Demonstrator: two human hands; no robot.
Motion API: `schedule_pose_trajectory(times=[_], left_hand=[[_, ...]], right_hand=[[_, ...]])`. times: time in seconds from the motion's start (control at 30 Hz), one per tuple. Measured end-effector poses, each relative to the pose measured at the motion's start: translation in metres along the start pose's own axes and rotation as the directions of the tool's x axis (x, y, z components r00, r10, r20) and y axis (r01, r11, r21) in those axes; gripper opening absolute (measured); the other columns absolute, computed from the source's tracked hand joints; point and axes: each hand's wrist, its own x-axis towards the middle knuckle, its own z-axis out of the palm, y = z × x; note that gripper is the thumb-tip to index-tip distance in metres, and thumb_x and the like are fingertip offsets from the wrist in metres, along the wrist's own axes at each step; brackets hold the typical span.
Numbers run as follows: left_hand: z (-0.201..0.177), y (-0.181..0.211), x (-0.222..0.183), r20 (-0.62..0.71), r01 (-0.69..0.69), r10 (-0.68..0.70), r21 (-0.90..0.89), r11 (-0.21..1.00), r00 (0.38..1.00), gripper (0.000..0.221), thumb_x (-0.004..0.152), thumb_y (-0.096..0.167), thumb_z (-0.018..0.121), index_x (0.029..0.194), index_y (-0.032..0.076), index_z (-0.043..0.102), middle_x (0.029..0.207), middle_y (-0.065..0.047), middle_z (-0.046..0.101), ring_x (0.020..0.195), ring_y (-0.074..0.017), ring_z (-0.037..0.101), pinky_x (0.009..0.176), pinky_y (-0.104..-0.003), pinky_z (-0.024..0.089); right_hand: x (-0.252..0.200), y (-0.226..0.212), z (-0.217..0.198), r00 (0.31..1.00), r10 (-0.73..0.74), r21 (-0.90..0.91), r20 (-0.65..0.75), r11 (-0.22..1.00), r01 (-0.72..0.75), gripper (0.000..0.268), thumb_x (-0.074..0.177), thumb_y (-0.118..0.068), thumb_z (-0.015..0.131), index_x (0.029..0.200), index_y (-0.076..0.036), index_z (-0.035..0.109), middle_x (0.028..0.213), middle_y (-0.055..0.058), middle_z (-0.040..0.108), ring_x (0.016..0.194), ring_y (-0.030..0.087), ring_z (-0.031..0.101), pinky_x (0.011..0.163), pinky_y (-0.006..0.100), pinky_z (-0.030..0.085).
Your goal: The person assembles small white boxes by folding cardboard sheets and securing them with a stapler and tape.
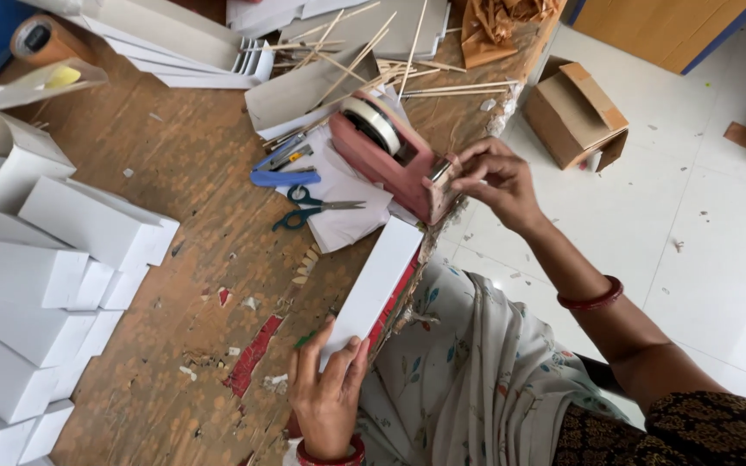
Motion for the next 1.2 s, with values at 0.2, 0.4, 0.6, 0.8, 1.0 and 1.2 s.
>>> schedule_pose_trajectory(times=[0.2, 0.4, 0.6, 0.8, 1.0, 1.2], left_hand=[[0.005, 0.001, -0.009, -0.079, -0.166, 0.166, 0.017, 0.986, 0.983, 0.023, 0.082, 0.009, 0.089, 0.098, 0.007, 0.072, 0.117, -0.008, 0.064, 0.104, -0.0313, 0.064, 0.087, -0.045, 0.058], [0.011, -0.001, -0.025, -0.088, -0.352, 0.363, 0.112, 0.929, 0.928, 0.028, 0.084, 0.014, 0.090, 0.104, 0.012, 0.071, 0.112, -0.001, 0.058, 0.110, -0.0285, 0.061, 0.095, -0.048, 0.058], [-0.002, 0.010, -0.002, -0.050, -0.222, 0.228, 0.101, 0.970, 0.972, 0.045, 0.087, 0.022, 0.088, 0.128, 0.019, 0.072, 0.124, -0.010, 0.056, 0.113, -0.0284, 0.059, 0.094, -0.044, 0.058], [0.003, -0.002, -0.006, 0.042, 0.124, -0.132, 0.149, 0.981, 0.990, 0.065, 0.082, 0.036, 0.090, 0.128, -0.001, 0.064, 0.106, -0.016, 0.069, 0.096, -0.0349, 0.067, 0.081, -0.046, 0.056], [0.029, -0.030, -0.030, -0.107, 0.304, -0.355, -0.332, 0.893, 0.929, 0.057, 0.084, 0.027, 0.088, 0.128, 0.002, 0.061, 0.110, -0.016, 0.070, 0.099, -0.0333, 0.069, 0.086, -0.041, 0.055], [-0.020, 0.026, 0.019, -0.033, 0.042, -0.062, -0.425, 0.904, 0.998, 0.061, 0.087, 0.025, 0.082, 0.137, 0.004, 0.054, 0.126, -0.015, 0.066, 0.116, -0.0362, 0.065, 0.100, -0.047, 0.051]], right_hand=[[-0.071, -0.048, 0.070, 0.990, -0.085, -0.120, 0.112, 0.988, 0.098, 0.009, 0.087, -0.007, 0.083, 0.087, -0.005, 0.075, 0.090, 0.006, 0.074, 0.087, 0.012, 0.070, 0.080, 0.029, 0.057], [-0.107, -0.053, 0.119, 0.765, 0.418, 0.246, 0.490, 0.775, -0.582, 0.016, 0.096, -0.013, 0.072, 0.101, 0.001, 0.077, 0.091, 0.011, 0.080, 0.083, 0.012, 0.077, 0.073, 0.026, 0.064], [-0.098, -0.037, 0.125, 0.742, 0.514, 0.287, 0.431, 0.701, -0.653, 0.020, 0.099, -0.015, 0.070, 0.097, 0.002, 0.079, 0.081, 0.010, 0.080, 0.067, 0.013, 0.075, 0.057, 0.025, 0.059], [-0.062, -0.065, 0.135, 0.882, 0.222, -0.124, 0.415, 0.975, -0.186, 0.025, 0.096, -0.029, 0.073, 0.097, -0.006, 0.082, 0.077, 0.006, 0.079, 0.068, 0.009, 0.075, 0.057, 0.024, 0.058], [-0.032, -0.103, 0.121, 0.924, -0.012, -0.593, 0.382, 0.764, 0.254, 0.032, 0.081, -0.042, 0.085, 0.086, -0.011, 0.081, 0.074, 0.011, 0.077, 0.069, 0.023, 0.074, 0.064, 0.036, 0.057], [-0.032, -0.127, 0.122, 0.816, -0.426, 0.016, 0.391, 0.889, 0.457, 0.065, 0.091, -0.051, 0.075, 0.137, -0.009, 0.056, 0.147, 0.025, 0.056, 0.128, 0.031, 0.066, 0.103, 0.041, 0.062]])
